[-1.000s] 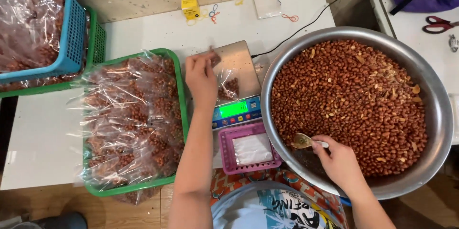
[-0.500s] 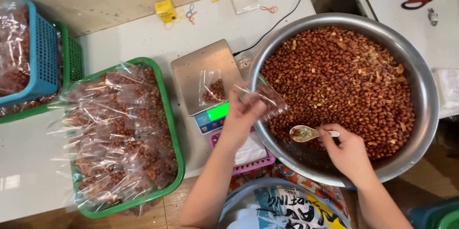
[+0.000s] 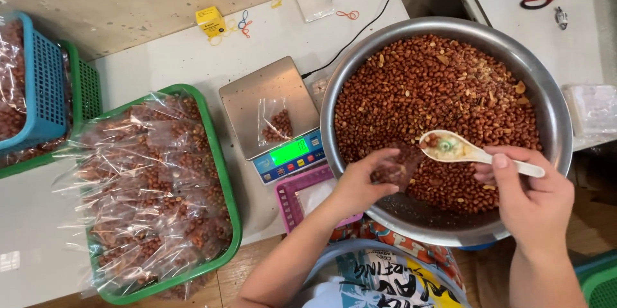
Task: Scooping nuts from a large bowl into small plastic bags, weighing them on a digital scale, and organizing them in a tray.
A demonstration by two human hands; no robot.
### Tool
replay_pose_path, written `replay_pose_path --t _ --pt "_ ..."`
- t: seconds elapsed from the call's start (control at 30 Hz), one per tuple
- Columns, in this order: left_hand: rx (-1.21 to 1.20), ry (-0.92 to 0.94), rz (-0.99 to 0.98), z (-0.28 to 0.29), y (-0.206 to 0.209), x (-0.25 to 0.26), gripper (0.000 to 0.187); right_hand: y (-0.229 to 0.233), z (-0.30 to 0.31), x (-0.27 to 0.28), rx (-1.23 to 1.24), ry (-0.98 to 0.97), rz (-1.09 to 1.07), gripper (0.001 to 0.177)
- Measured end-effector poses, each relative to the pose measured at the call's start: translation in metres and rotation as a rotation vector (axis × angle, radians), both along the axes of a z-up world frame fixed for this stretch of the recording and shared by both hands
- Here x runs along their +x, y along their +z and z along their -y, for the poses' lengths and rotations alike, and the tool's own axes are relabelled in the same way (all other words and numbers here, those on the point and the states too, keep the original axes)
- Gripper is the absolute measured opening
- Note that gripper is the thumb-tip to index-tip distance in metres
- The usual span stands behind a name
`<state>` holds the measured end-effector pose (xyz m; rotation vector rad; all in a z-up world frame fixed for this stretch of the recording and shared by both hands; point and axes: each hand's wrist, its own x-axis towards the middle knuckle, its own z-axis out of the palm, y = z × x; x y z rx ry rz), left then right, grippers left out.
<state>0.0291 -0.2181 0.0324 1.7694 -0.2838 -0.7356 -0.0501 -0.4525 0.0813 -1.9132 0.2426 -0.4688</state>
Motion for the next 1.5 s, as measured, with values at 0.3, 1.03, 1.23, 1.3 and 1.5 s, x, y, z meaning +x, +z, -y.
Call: replay_pose_path --t 0.3,1.03,1.23,1.3,1.5 --pt "-0.237 0.137 0.022 0.007 -0.004 -0.008 0.062 -0.016 0.021 0.0 -0.451 0.296 0.4 0.018" --pt "-0.051 1.004 1.04 -0.148 -0.017 0.105 0.022 -0.081 -0.046 0.017 -0.429 0.384 -0.593 0.031" --pt "-0.278 0.81 0.941 -0.101 0.01 0.061 0.012 -0.092 -0.042 0.017 -0.192 0.242 -0.52 0.023" --pt "-0.496 0.801 0.433 -0.082 -0.007 0.043 0.028 -0.099 -0.037 0.016 -0.135 0.207 -0.504 0.019" --pt "-0.886 0.507 -0.085 -0.044 -0.049 0.014 0.027 -0.1 -0.021 0.012 0.097 0.088 -0.43 0.016"
